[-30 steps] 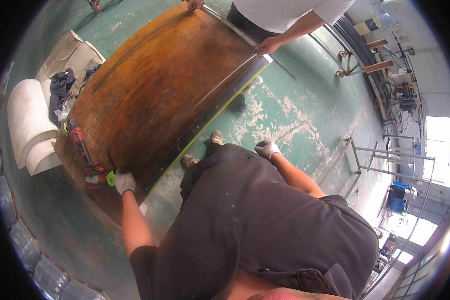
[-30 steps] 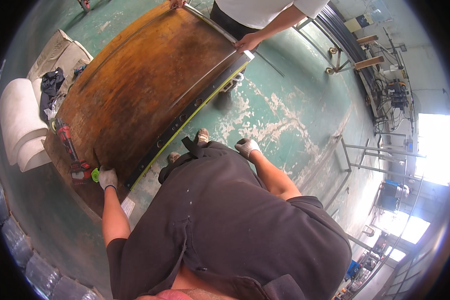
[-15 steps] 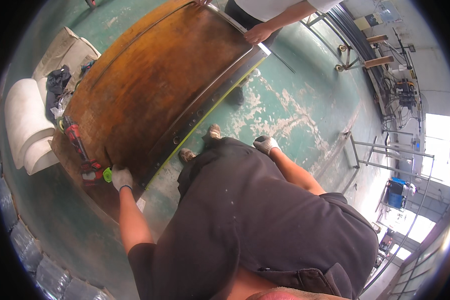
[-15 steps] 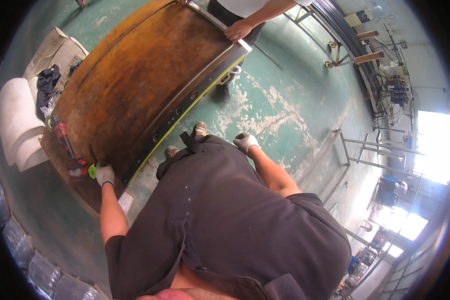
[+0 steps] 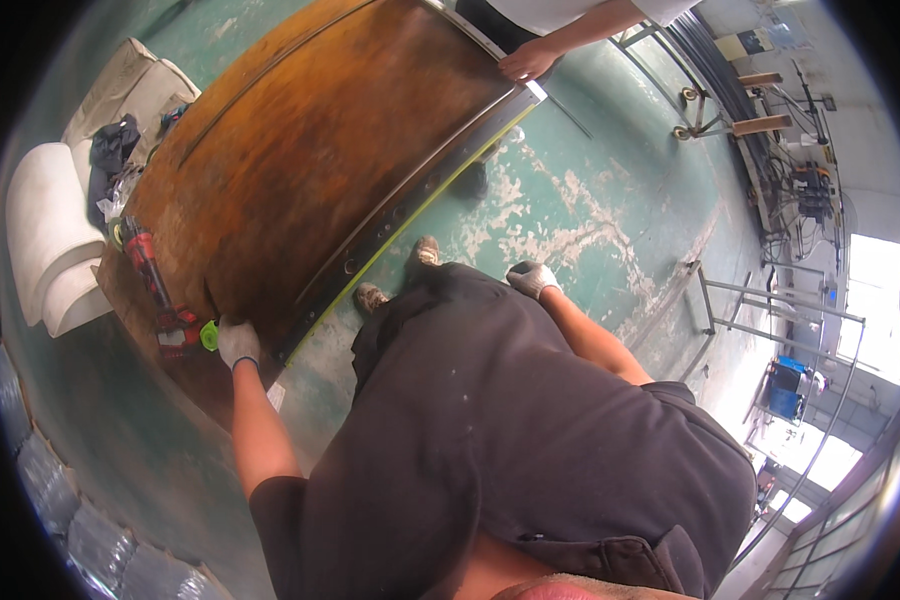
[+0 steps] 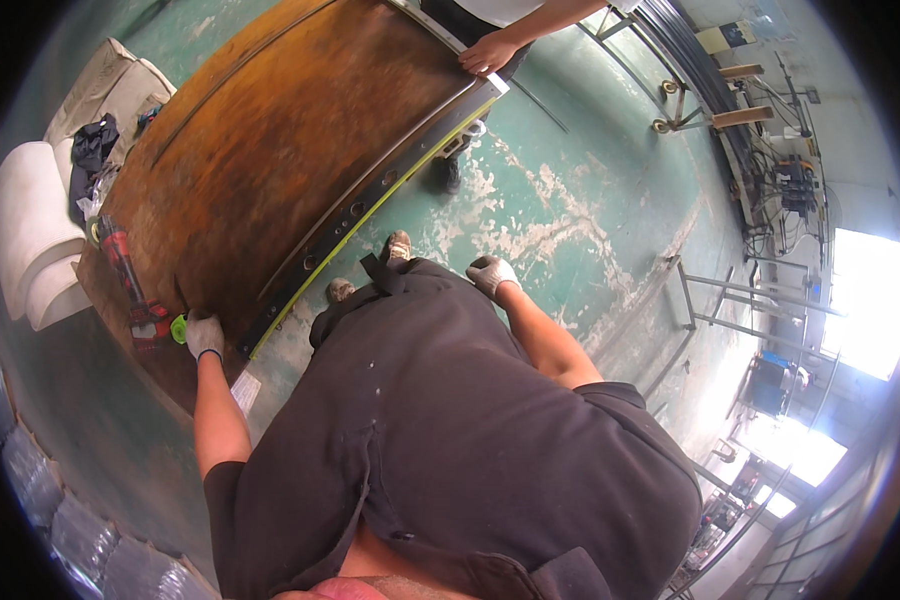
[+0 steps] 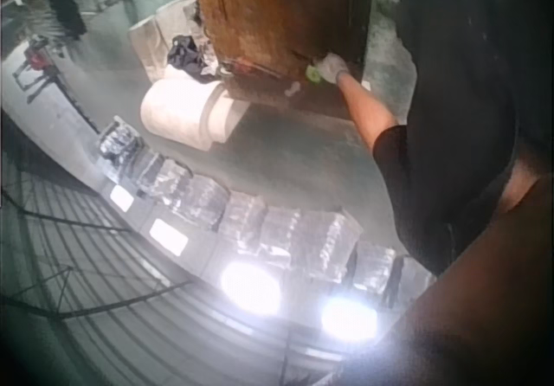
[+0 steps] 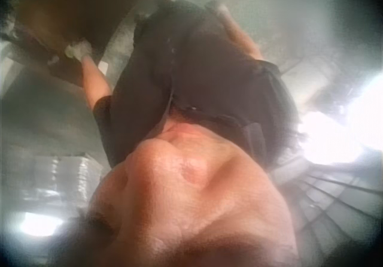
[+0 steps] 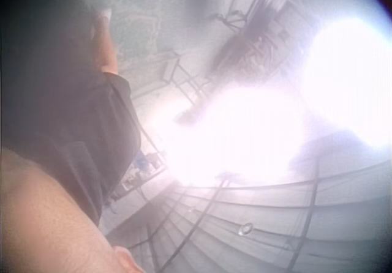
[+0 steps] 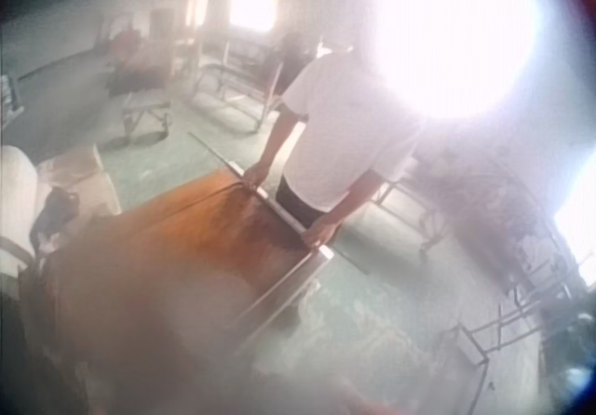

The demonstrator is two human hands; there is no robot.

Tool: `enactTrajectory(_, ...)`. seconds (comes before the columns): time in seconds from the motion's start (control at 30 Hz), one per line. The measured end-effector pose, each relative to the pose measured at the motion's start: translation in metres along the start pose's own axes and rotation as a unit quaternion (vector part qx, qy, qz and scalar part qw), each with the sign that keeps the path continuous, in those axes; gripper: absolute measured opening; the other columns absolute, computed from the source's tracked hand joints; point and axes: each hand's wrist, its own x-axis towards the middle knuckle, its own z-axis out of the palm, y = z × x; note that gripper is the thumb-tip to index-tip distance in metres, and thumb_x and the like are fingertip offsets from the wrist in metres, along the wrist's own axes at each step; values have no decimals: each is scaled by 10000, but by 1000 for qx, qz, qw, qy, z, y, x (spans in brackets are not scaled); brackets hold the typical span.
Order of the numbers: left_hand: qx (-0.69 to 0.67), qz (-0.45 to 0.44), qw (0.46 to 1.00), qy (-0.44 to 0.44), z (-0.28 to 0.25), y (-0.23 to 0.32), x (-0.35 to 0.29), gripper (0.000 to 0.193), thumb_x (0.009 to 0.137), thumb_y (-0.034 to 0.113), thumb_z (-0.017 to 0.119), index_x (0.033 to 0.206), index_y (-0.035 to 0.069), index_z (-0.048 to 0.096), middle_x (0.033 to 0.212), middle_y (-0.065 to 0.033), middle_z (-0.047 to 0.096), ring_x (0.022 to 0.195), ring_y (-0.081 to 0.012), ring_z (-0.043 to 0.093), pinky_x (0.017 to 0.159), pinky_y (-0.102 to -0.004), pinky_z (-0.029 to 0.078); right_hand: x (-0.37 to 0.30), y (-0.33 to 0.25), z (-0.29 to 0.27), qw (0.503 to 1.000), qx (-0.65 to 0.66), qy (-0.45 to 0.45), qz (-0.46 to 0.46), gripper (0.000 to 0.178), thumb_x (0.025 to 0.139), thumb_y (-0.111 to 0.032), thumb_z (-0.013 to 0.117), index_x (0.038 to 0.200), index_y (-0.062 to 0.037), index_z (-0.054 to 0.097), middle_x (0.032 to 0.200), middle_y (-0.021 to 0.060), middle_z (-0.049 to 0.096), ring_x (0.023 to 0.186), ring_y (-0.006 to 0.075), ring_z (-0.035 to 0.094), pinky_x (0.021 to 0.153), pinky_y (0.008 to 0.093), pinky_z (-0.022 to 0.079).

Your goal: The person repeatedly feeds long metal rods into a bending machine, operates the lever to bend them, and removes the finished pieces. They also measure a wooden surface with a tape measure and handle stacks of rods on the floor.

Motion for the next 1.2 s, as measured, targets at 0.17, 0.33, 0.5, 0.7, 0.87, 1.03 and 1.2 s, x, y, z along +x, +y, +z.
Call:
enactTrajectory(0.17, 23, 30, 999, 12, 5, -6, 1, 217, 929, 201, 717, 1041, 15, 701, 1042, -255, 781, 993, -468, 747, 880, -511, 584, -9, -16, -10, 999, 20, -20, 20, 417, 933, -308, 749, 1222, -21, 837, 1145, 163, 856, 966, 245, 829, 924, 384, 640)
enactTrajectory(0.33, 11, 45, 999, -9, 6, -14, 2, 138, 966, 147, 716, 1008, 24, 667, 973, -210, 775, 933, -411, 752, 844, -475, 583, -9, -10, -9, 999, 33, -4, 7, 397, 939, -316, 757, 1190, -19, 836, 1058, 138, 859, 921, 215, 824, 889, 376, 642)
enactTrajectory(0.5, -35, -3, 999, -19, -1, 7, -8, 114, 992, 143, 709, 1002, 36, 672, 966, -197, 775, 931, -408, 746, 851, -466, 577, -14, -16, -11, 1000, 1, -4, 16, 399, 936, -316, 759, 1199, -26, 837, 1037, 131, 860, 923, 210, 822, 897, 377, 640)
enactTrajectory(0.7, 2, 5, 1000, 2, -10, 16, -11, 113, 976, 150, 688, 1038, 57, 707, 1043, -224, 791, 1006, -456, 750, 892, -516, 579, -1, 2, -8, 1000, 22, -5, 11, 410, 937, -324, 770, 1215, -31, 842, 1099, 140, 864, 941, 224, 827, 917, 383, 640)
enactTrajectory(0.87, 10, 9, 1000, -3, 3, 3, 0, 196, 960, 186, 697, 1088, 38, 714, 1087, -249, 792, 1054, -476, 745, 926, -534, 580, -10, -6, -13, 1000, 27, -7, 12, 426, 947, -326, 751, 1233, -23, 839, 1122, 144, 863, 954, 235, 827, 930, 389, 637)
enactTrajectory(1.03, 56, 57, 997, 19, 13, -5, 3, 155, 978, 173, 686, 1051, 37, 696, 1058, -239, 787, 1020, -465, 748, 899, -524, 585, -3, 1, -14, 1000, 18, -8, 14, 446, 946, -347, 744, 1244, -29, 840, 1123, 148, 864, 962, 244, 830, 932, 392, 636)
enactTrajectory(1.2, -10, 77, 995, 59, 3, -3, -13, 176, 968, 169, 673, 1085, 42, 705, 988, -252, 773, 970, -484, 742, 882, -532, 594, -20, -24, -22, 1000, 23, 7, 12, 408, 950, -337, 753, 1211, -34, 835, 982, 111, 854, 844, 202, 800, 808, 372, 635)
